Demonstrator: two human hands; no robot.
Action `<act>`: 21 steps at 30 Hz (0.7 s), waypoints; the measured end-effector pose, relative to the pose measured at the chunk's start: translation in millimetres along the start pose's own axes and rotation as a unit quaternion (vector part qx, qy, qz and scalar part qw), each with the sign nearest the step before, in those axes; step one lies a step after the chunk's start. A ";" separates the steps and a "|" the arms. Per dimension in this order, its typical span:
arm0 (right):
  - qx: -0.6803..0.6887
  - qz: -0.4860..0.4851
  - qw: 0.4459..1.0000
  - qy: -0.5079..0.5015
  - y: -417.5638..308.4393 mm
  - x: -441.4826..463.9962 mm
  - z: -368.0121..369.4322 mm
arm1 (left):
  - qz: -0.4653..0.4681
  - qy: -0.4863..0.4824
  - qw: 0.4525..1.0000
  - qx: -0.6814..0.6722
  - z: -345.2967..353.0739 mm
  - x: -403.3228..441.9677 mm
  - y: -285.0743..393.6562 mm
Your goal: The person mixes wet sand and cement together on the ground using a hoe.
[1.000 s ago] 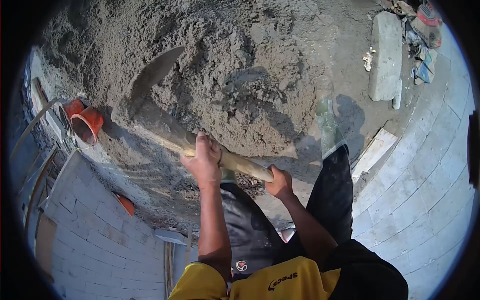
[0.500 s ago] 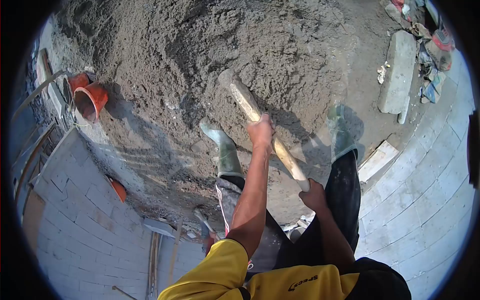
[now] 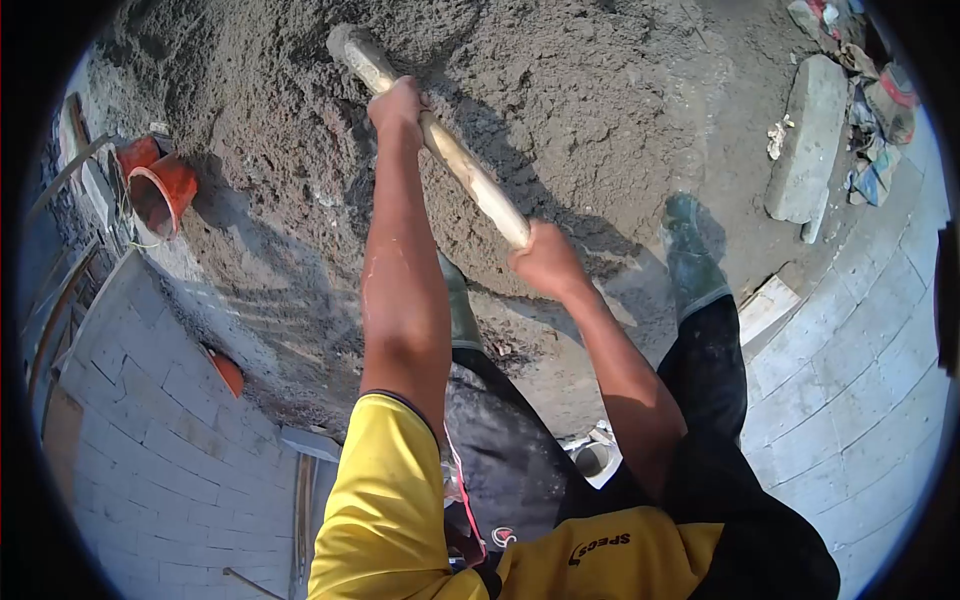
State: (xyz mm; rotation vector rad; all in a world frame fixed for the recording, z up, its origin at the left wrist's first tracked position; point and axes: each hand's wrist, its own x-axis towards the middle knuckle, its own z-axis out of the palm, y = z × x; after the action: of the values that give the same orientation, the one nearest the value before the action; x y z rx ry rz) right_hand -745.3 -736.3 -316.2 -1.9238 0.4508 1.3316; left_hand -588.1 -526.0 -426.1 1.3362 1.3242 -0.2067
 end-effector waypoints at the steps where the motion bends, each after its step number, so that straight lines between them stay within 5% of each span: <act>1: -0.009 0.037 0.999 0.003 28.7 -31.7 -9.3 | -0.065 -0.021 0.997 0.023 15.0 -29.9 -43.7; 4: -0.028 0.063 0.997 0.019 135.5 -126.6 -8.0 | -0.147 -0.038 0.988 0.032 23.4 -132.9 -140.1; 8: -0.103 0.126 0.986 0.024 142.4 -204.4 -2.6 | -0.166 -0.024 0.985 -0.043 -39.3 -246.6 -108.0; 10: -0.097 0.040 0.994 -0.016 133.4 -188.8 14.8 | -0.068 0.030 0.995 -0.073 -78.9 -265.4 -61.6; 16: -0.084 -0.222 0.969 -0.071 -52.8 -29.0 71.8 | 0.181 0.157 0.960 -0.144 -185.7 -120.9 97.8; 18: -0.100 -0.167 0.971 -0.136 -100.9 12.5 55.7 | 0.161 0.137 0.973 -0.094 -191.1 -39.8 106.0; 21: -0.152 -0.032 0.981 -0.112 -66.1 2.7 26.6 | -0.028 0.115 0.985 -0.127 -144.9 27.1 -3.6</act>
State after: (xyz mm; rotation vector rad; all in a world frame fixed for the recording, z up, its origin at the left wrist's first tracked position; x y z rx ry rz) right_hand -718.6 -672.5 -298.9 -1.9787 0.0744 1.6256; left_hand -663.1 -400.7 -405.3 1.1320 1.5264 0.0795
